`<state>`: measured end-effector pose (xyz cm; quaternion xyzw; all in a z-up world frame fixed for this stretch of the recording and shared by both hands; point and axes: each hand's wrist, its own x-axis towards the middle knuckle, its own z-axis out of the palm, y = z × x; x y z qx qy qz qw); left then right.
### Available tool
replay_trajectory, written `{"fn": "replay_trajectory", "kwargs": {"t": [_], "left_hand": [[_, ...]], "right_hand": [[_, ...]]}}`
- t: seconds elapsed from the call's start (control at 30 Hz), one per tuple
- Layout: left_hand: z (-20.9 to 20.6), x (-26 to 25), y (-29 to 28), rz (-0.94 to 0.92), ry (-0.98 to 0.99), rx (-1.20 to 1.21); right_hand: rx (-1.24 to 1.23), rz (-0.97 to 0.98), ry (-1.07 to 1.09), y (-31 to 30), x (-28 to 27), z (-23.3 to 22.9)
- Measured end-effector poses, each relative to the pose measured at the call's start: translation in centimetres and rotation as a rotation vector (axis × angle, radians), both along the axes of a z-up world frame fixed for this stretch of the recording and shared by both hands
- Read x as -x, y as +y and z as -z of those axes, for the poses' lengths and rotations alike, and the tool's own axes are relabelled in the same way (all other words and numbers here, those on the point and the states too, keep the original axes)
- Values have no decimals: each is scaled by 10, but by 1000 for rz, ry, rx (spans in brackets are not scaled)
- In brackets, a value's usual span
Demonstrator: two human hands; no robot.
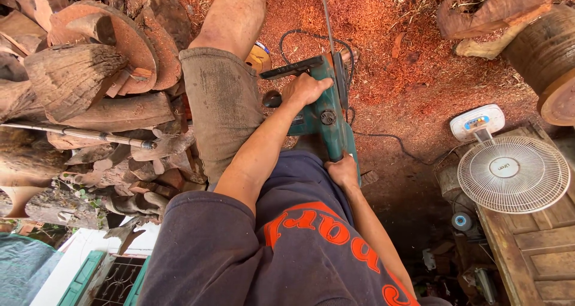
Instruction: Cutting and shaping wood pieces using an electric chainsaw.
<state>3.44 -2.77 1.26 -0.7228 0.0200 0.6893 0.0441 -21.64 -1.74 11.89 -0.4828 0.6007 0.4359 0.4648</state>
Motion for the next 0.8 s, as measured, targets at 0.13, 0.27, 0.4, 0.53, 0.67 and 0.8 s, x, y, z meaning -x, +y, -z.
{"fn": "replay_trajectory", "kwargs": {"t": [0.13, 0.27, 0.4, 0.53, 0.67, 0.8], "left_hand": [[7, 2, 5, 3, -11, 5], [6, 4, 11, 26, 5, 8], [8, 6, 17, 34, -11, -6], [3, 5, 21, 66, 0, 18], [-3, 4, 18, 46, -14, -15], [7, 9, 26, 60, -58, -1]], "right_hand": [[-10, 11, 18, 3, -3, 0], [-20, 37, 18, 2, -16, -14], [-26, 61, 2, 12, -11, -11], [-29, 102, 7, 21, -8, -9], [-15, 82, 0, 25, -3, -6], [-5, 81, -7, 31, 1, -1]]}}
